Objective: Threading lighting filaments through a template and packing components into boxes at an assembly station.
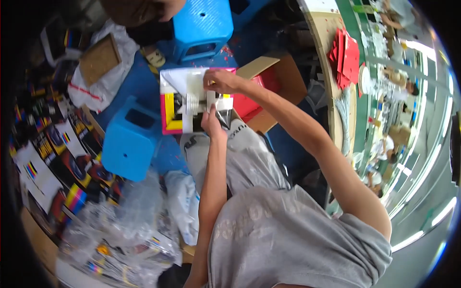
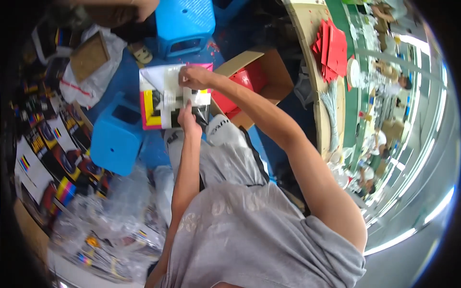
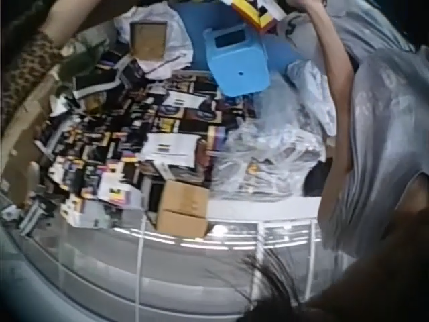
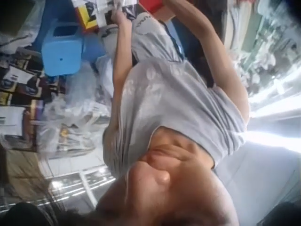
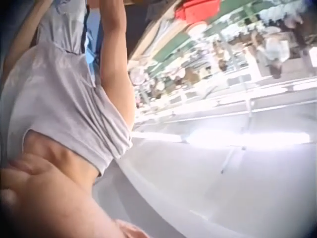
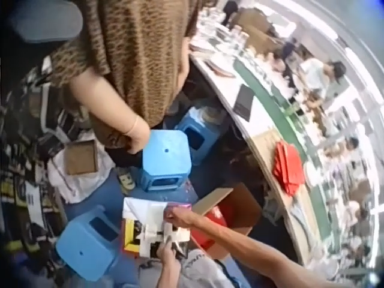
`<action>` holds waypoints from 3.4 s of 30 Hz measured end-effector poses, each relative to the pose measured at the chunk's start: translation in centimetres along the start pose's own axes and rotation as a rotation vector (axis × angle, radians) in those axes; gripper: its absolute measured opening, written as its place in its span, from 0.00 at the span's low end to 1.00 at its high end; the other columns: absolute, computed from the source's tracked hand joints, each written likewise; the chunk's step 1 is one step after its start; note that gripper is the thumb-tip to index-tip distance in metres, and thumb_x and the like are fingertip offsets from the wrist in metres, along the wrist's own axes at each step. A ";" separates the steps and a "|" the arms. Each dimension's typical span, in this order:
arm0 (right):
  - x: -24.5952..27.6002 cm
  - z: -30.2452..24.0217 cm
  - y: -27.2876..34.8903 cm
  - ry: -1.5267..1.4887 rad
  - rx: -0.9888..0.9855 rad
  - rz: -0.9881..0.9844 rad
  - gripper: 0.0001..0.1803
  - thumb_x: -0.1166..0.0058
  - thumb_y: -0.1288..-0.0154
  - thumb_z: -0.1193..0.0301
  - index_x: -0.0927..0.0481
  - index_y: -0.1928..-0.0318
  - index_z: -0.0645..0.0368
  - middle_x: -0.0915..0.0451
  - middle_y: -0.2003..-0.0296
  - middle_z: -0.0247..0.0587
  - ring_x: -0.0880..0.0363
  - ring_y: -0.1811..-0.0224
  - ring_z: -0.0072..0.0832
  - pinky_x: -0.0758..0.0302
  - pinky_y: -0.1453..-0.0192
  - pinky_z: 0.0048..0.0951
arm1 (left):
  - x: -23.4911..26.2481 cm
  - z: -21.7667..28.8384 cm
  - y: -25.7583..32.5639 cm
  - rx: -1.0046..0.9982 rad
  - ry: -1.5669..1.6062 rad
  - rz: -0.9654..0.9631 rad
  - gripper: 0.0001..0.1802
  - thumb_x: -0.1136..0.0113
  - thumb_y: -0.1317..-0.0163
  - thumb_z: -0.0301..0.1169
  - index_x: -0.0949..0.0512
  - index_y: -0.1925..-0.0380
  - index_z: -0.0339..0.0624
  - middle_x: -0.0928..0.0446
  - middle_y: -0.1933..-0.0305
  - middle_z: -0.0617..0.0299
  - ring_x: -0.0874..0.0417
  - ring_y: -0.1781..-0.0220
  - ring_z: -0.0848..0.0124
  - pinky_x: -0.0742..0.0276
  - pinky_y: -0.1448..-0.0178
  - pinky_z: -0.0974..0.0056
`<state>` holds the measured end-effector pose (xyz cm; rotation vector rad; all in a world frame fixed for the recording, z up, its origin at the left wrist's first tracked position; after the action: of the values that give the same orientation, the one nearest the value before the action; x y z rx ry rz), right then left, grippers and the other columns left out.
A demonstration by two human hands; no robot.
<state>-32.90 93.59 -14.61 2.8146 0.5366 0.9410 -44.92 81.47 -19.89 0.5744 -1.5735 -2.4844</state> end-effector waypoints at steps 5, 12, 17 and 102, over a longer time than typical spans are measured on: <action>-5.4 -3.1 -1.7 0.377 0.021 -0.397 0.10 0.47 0.33 0.66 0.22 0.61 0.60 0.20 0.63 0.51 0.20 0.58 0.50 0.25 0.54 0.45 | 0.0 1.0 -1.0 -0.252 0.068 0.145 0.20 0.35 0.35 0.35 0.22 0.51 0.28 0.18 0.51 0.55 0.21 0.54 0.68 0.28 0.47 0.61; -6.7 -4.0 -2.0 0.562 0.125 -0.510 0.11 0.48 0.34 0.67 0.24 0.64 0.63 0.22 0.65 0.53 0.21 0.57 0.51 0.24 0.52 0.46 | 0.5 -0.2 -3.3 -0.375 0.305 0.158 0.19 0.32 0.39 0.29 0.19 0.53 0.24 0.16 0.54 0.53 0.19 0.54 0.70 0.26 0.48 0.63; -5.4 -3.7 -1.2 0.487 0.166 -0.445 0.09 0.49 0.34 0.70 0.25 0.65 0.64 0.24 0.65 0.52 0.22 0.58 0.50 0.25 0.52 0.46 | -0.5 -0.2 -1.4 -0.300 0.160 0.215 0.20 0.32 0.40 0.31 0.19 0.54 0.23 0.16 0.55 0.51 0.19 0.56 0.68 0.26 0.50 0.62; -0.6 2.1 19.5 -0.373 -0.795 0.958 0.07 0.40 0.41 0.75 0.15 0.63 0.65 0.14 0.72 0.43 0.15 0.68 0.27 0.20 0.59 0.28 | 0.6 10.5 -4.5 -0.199 -1.183 -0.489 0.24 0.28 0.46 0.37 0.17 0.53 0.32 0.15 0.56 0.56 0.18 0.56 0.72 0.27 0.49 0.68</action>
<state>-26.37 75.24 -12.14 2.2753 -1.0691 0.4807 -49.26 92.10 -20.11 -0.8270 -1.4614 -3.5945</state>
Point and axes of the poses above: each hand's wrist, its own y-axis away from the middle knuckle, its own x-axis out of the back of the hand, z = x × y, the point moved 10 cm from there along -y, towards the middle knuckle
